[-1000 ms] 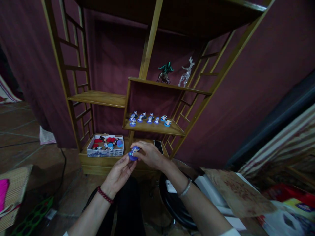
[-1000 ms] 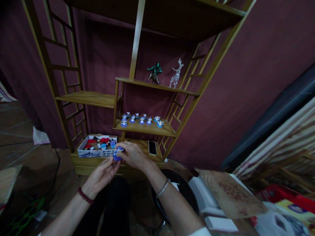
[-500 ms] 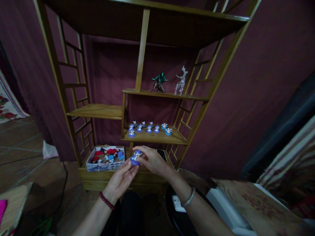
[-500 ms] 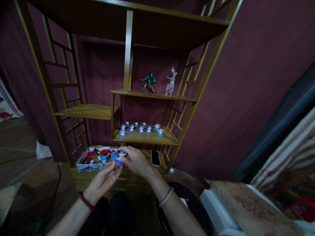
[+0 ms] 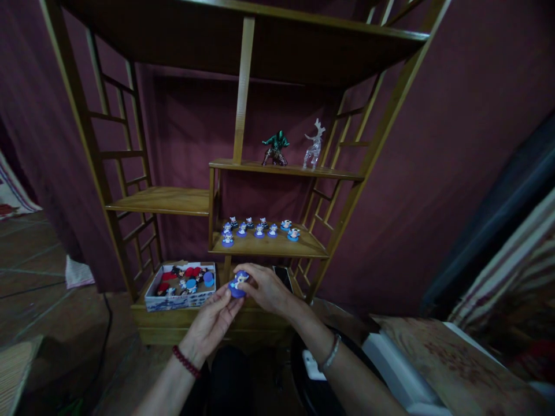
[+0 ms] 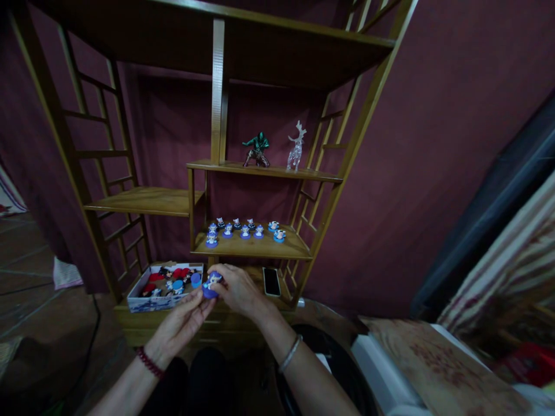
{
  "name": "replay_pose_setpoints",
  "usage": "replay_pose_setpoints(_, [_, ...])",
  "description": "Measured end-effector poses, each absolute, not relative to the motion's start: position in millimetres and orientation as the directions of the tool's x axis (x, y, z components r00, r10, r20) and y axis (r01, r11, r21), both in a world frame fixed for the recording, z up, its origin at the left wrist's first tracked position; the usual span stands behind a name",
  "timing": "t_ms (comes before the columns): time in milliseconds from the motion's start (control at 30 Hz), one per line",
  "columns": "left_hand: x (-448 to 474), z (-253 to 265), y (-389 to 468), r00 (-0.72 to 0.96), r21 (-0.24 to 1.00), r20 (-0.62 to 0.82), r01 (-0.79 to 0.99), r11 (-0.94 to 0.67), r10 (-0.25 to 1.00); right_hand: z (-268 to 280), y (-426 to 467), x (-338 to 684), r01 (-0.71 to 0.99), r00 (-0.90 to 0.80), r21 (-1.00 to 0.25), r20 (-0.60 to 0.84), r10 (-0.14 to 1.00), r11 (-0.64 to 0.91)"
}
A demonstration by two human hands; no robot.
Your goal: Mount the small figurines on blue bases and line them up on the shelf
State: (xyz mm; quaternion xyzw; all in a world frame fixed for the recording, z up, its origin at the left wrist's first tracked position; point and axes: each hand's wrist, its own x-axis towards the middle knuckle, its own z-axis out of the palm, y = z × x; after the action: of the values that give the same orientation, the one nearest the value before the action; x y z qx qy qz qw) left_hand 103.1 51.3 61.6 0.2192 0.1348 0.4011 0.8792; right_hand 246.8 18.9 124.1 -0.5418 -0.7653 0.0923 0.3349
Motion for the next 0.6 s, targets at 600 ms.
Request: replay_pose_setpoints(600, [91, 41, 59, 0.643, 0.444, -0.121, -0.646, 0.621, 0.756, 111, 31, 241, 0.740, -0.250, -0.541, 0.331, 0.910, 0.400])
